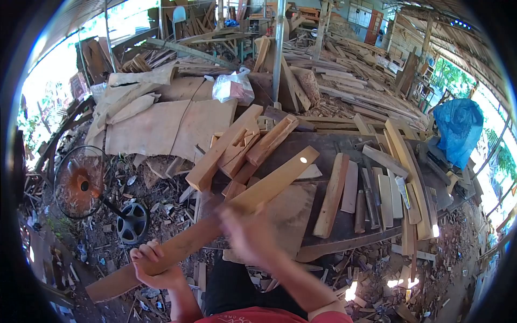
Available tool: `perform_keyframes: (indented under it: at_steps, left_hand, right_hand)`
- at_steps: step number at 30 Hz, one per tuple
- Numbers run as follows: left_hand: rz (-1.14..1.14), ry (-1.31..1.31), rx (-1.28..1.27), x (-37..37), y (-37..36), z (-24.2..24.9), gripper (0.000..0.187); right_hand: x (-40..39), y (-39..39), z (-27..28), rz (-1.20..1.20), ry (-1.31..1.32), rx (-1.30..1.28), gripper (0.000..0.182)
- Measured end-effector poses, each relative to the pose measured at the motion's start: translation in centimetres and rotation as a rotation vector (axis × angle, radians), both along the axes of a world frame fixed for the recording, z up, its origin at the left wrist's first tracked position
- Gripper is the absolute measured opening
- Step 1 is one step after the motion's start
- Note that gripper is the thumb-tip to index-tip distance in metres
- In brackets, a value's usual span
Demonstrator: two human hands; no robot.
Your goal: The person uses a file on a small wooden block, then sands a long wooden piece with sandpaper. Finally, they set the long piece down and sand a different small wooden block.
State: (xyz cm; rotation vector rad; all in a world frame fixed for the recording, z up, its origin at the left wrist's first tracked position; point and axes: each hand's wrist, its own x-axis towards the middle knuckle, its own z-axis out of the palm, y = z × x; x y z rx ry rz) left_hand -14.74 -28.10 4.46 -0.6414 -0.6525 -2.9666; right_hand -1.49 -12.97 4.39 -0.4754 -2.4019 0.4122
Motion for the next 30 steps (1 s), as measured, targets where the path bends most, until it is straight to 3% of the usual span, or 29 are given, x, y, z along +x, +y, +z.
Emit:
perform_keyframes:
  at_steps: [3, 4, 6, 8, 9, 11, 13, 15, 16, 18, 20, 21, 23, 25, 26, 27, 28, 29, 30]
  left_hand:
    - [0.016, -0.004, -0.020, -0.1, 0.0, 0.3, 0.025]
    - [0.020, 0.005, -0.025, 0.0, -0.1, 0.3, 0.025]
    - [0.026, 0.022, -0.027, -0.4, -0.3, 0.0, 0.025]
    - [0.032, -0.028, -0.031, -0.5, -0.3, -0.7, 0.025]
    - [0.030, -0.031, -0.025, -0.4, -0.3, -0.8, 0.025]
    - [0.033, -0.028, -0.006, -0.5, -0.1, -0.8, 0.024]
    - [0.035, -0.034, 0.015, -0.7, 0.2, -0.6, 0.024]
    - [0.032, -0.028, 0.025, -1.2, 0.2, -0.7, 0.024]
    - [0.000, 0.003, 0.006, -1.5, 0.0, -1.1, 0.024]
    - [-0.040, 0.030, -0.032, -1.7, -0.5, -1.6, 0.023]
    - [-0.047, 0.015, -0.029, -1.9, -0.3, -1.8, 0.024]
    - [-0.051, 0.018, -0.026, -2.0, -0.3, -2.0, 0.024]
    - [-0.049, 0.016, -0.019, -1.9, -0.5, -2.4, 0.024]
    - [-0.059, 0.021, -0.010, -1.7, -0.5, -2.3, 0.024]
    - [-0.062, 0.021, -0.005, -1.6, -0.4, -2.1, 0.024]
    - [-0.062, 0.018, -0.005, -1.5, -0.2, -2.0, 0.024]
    - [-0.032, -0.003, 0.004, -1.5, 0.0, -1.9, 0.023]
    - [-0.002, -0.022, 0.013, -1.4, 0.2, -1.8, 0.022]
    - [-0.002, -0.021, 0.009, -1.2, 0.2, -1.5, 0.022]
  right_hand:
    - [0.6, -4.0, 2.5, 0.113, 0.036, 0.025, 0.029]
    - [0.7, -1.7, 1.3, -0.063, -0.084, 0.169, 0.027]
    - [1.7, 3.1, 1.3, -0.342, -0.286, -0.166, 0.024]
    - [2.6, 8.7, -0.4, -0.611, -0.152, -0.283, 0.024]
    - [2.3, 8.1, -0.2, -0.614, -0.153, -0.276, 0.024]
    - [0.3, 4.8, 0.0, -0.326, -0.068, -0.375, 0.024]
    - [-1.1, -2.7, 1.1, -0.094, -0.154, 0.106, 0.029]
    - [-2.0, -6.8, 1.6, 0.147, 0.102, 0.086, 0.035]
    - [-1.9, -5.8, 1.3, 0.146, 0.109, 0.085, 0.035]
    - [-0.7, -1.2, 0.2, -0.080, -0.168, 0.033, 0.027]
    - [1.1, 4.5, 0.1, -0.425, -0.161, -0.101, 0.008]
    - [2.3, 7.8, -0.2, -0.621, -0.221, -0.135, 0.014]
    - [4.8, 13.0, -2.2, -0.747, -0.078, -0.295, 0.021]
    - [3.3, 10.0, 0.1, -0.675, -0.261, -0.032, 0.022]
    - [1.6, 6.7, 1.8, -0.538, -0.122, -0.504, 0.021]
    - [0.3, 3.2, 2.0, -0.392, -0.137, -0.271, 0.018]
    - [-0.8, 1.1, 0.0, -0.156, -0.011, 0.200, 0.019]
    - [-1.1, -3.1, 1.2, -0.051, -0.205, 0.110, 0.026]
    - [-1.2, -4.6, 1.3, -0.052, -0.204, 0.106, 0.026]
